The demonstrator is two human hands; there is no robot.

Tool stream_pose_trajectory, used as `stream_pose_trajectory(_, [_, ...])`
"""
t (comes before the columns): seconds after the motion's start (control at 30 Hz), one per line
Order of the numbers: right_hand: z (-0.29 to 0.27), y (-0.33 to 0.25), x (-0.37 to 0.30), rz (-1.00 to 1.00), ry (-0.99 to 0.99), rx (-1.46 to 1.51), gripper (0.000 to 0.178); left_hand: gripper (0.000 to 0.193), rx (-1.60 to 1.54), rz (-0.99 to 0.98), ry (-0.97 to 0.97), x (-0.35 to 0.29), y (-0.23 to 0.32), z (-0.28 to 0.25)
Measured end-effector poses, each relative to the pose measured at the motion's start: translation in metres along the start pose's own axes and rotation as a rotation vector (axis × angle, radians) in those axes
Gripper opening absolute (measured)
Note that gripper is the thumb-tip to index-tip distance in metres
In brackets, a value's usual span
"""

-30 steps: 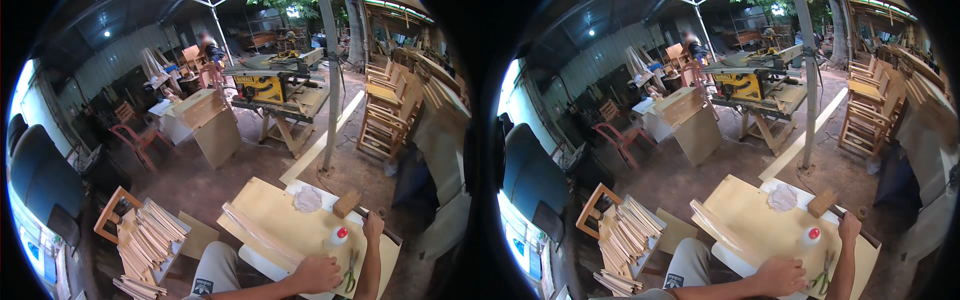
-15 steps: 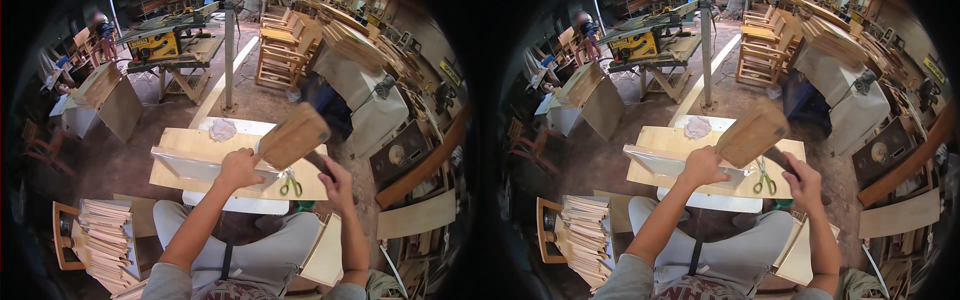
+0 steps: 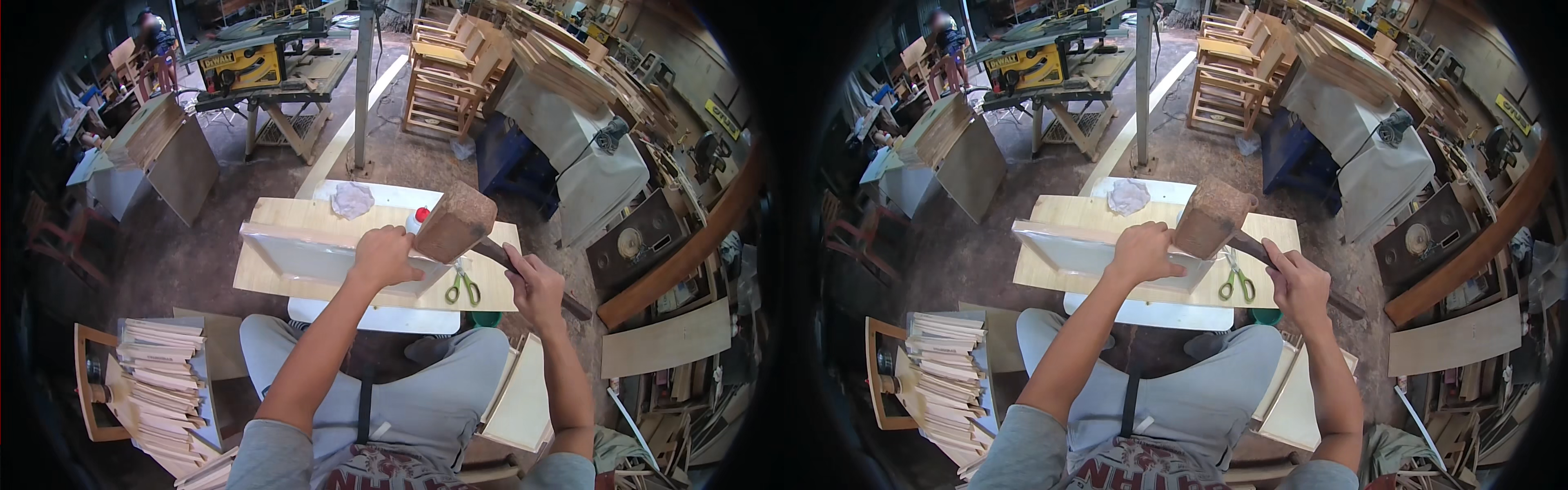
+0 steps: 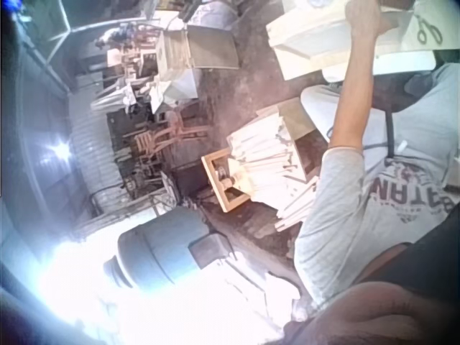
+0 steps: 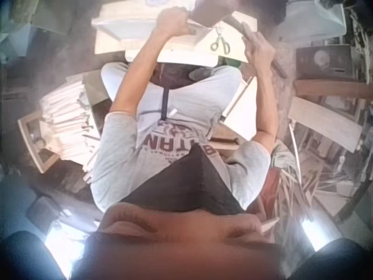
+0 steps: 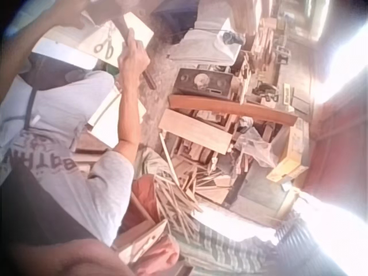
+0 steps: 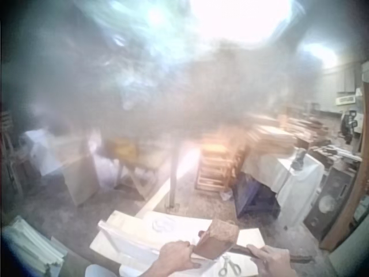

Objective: Assembling a small wooden frame using glue, adhesive tape, and a wooden mallet to join the pieces.

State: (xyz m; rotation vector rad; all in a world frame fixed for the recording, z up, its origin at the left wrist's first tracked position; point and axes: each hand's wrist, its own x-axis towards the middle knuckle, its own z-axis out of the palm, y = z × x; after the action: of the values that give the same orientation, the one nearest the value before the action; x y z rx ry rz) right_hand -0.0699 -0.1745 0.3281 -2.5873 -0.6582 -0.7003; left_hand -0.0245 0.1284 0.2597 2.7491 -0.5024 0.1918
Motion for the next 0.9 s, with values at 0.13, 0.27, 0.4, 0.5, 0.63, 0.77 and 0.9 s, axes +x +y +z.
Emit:
stream_pose_trajectory(0.13, [0.0, 0.001, 0.001, 0.016, -0.011, -0.032, 0.051, 0.056, 0.015, -0.01, -0.028, 0.003, 0.002, -0.003])
stream_pose_trajectory(0.27, [0.005, 0.009, 0.005, -0.038, -0.045, -0.047, 0.052, 0.056, 0.023, -0.021, -0.052, 0.009, 0.001, -0.005])
stream_pose_trajectory(0.4, [0.021, 0.03, 0.01, 0.172, -0.034, 0.128, 0.053, 0.061, -0.028, 0.001, -0.023, 0.009, -0.004, -0.001])
stream_pose_trajectory(0.5, [0.067, 0.078, 0.022, 0.276, 0.181, 0.301, 0.053, 0.059, -0.086, 0.064, 0.044, 0.015, -0.001, 0.001])
stream_pose_trajectory(0.63, [0.178, 0.169, 0.022, 0.621, -0.027, 0.094, 0.047, 0.049, -0.202, 0.19, 0.068, 0.023, 0.019, 0.008])
stream_pose_trajectory(0.77, [0.286, 0.218, 0.028, 0.878, -0.278, 0.282, 0.044, 0.046, -0.184, 0.151, 0.027, 0.027, 0.026, 0.012])
stream_pose_trajectory(0.9, [0.349, 0.219, 0.06, 0.836, -0.336, 0.309, 0.046, 0.049, -0.251, 0.089, -0.01, 0.03, 0.028, -0.01])
